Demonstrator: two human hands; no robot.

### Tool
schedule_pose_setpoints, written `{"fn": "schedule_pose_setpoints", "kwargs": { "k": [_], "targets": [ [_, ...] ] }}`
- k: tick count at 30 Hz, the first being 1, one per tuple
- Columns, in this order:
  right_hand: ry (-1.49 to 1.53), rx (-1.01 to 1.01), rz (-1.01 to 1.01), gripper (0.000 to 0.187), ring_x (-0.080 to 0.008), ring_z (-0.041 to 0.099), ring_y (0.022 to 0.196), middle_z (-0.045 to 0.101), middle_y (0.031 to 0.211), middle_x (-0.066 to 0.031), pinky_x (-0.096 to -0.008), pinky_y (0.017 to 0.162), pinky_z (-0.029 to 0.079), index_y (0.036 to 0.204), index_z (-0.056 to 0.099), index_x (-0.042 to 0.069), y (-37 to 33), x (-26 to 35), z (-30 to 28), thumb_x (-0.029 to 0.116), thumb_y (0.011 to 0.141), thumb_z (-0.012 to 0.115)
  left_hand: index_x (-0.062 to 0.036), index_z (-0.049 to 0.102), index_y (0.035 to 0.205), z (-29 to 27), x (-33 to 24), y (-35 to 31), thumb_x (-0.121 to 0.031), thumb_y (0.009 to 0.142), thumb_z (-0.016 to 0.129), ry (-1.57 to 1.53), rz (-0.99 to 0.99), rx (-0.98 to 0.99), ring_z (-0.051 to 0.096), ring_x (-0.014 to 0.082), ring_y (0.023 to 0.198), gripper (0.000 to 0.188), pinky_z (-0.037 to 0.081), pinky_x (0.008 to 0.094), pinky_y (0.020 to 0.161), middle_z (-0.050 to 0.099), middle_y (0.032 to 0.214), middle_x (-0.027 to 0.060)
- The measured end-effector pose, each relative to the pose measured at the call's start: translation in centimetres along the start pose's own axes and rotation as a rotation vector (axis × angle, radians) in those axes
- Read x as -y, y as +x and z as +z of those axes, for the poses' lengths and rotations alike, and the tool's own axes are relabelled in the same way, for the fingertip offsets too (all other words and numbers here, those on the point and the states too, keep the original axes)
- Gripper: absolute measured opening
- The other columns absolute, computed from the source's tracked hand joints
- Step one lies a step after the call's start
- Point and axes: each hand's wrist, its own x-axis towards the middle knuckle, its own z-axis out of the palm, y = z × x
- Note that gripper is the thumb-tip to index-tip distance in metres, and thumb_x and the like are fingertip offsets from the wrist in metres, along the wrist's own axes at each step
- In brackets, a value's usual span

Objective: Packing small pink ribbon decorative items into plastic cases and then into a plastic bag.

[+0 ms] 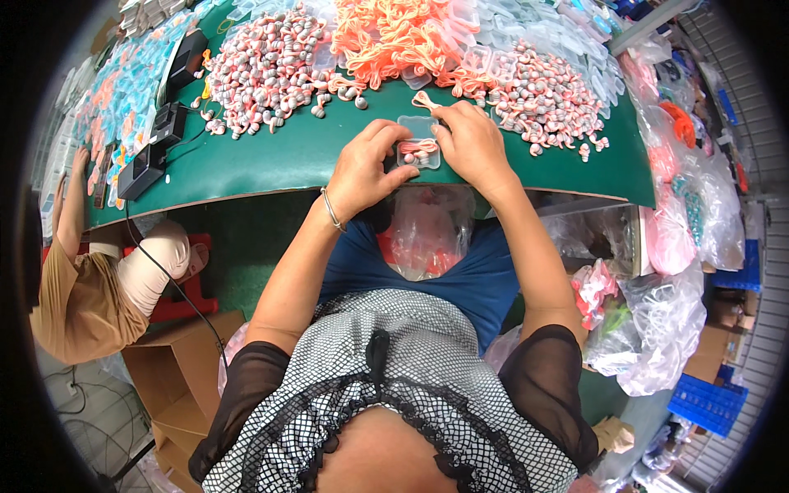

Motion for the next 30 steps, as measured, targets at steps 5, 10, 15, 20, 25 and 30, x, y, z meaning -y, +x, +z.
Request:
{"fn": "schedule_pose_setpoints", "kwargs": {
  "k": [5, 10, 15, 20, 25, 30],
  "targets": [
    [0.226, 0.061, 0.100, 0.020, -0.0290, 0.065, 0.085, 0.066, 0.093, -0.0118, -0.0385, 0.075, 0.053, 0.103, 0.067, 0.004, 0.5, 0.1, -0.3, 0.008, 0.083, 0.071, -0.0047, 0.059, 0.119, 0.0, -0.1, -0.1, -0.014, 0.068, 0.085, -0.009, -0.004, -0.015, 0.062, 0.0240, 0.078, 0.059, 0.054, 0.0351, 0.071, 0.060, 0.106, 0.0103],
    [0.332, -0.039, -0.059, 0.022, -0.0279, 0.065, 0.081, 0.067, 0.092, -0.0112, -0.0367, 0.073, 0.053, 0.101, 0.064, 0.002, -1.3, 0.2, -0.8, 0.002, 0.081, 0.071, -0.0057, 0.058, 0.127, 0.1, -0.8, 0.1, -0.016, 0.069, 0.086, -0.054, -0.104, -0.095, 0.062, 0.0250, 0.079, 0.066, 0.054, 0.0363, 0.071, 0.060, 0.107, 0.0125],
    [0.222, -0.021, -0.337, 0.034, -0.0316, 0.062, 0.101, 0.064, 0.108, -0.0142, -0.0390, 0.085, 0.051, 0.109, 0.064, 0.003, -3.4, 1.4, -1.3, 0.002, 0.077, 0.073, -0.0041, 0.065, 0.118, 0.1, 0.3, -0.3, -0.017, 0.077, 0.081, 0.049, 0.031, -0.006, 0.062, 0.0286, 0.081, 0.046, 0.053, 0.0374, 0.072, 0.060, 0.104, 0.0132],
    [0.230, -0.099, -0.283, 0.031, -0.0321, 0.062, 0.094, 0.064, 0.100, -0.0129, -0.0397, 0.081, 0.051, 0.107, 0.065, 0.003, -3.2, 0.9, 0.1, 0.005, 0.077, 0.075, -0.0023, 0.068, 0.107, 0.3, -0.4, 0.0, -0.015, 0.085, 0.073, 0.117, 0.125, -0.067, 0.062, 0.0308, 0.078, 0.026, 0.053, 0.0377, 0.069, 0.061, 0.094, 0.0130],
    [0.399, -0.079, -0.212, 0.023, -0.0297, 0.062, 0.082, 0.064, 0.088, -0.0116, -0.0377, 0.073, 0.051, 0.100, 0.067, 0.002, -3.4, 1.4, 0.8, 0.005, 0.078, 0.074, -0.0022, 0.067, 0.095, 0.3, 0.1, -0.4, -0.014, 0.089, 0.070, 0.071, 0.099, -0.013, 0.062, 0.0314, 0.078, 0.014, 0.052, 0.0389, 0.067, 0.060, 0.084, 0.0121],
    [0.428, -0.056, -0.109, 0.024, -0.0275, 0.064, 0.085, 0.067, 0.093, -0.0110, -0.0356, 0.076, 0.052, 0.101, 0.069, 0.003, -3.3, 1.3, 0.5, 0.007, 0.077, 0.076, -0.0042, 0.065, 0.095, 0.7, -0.4, -0.1, -0.019, 0.087, 0.070, 0.018, 0.057, -0.037, 0.061, 0.0317, 0.079, 0.018, 0.051, 0.0413, 0.068, 0.059, 0.091, 0.0119]
  ]
}}
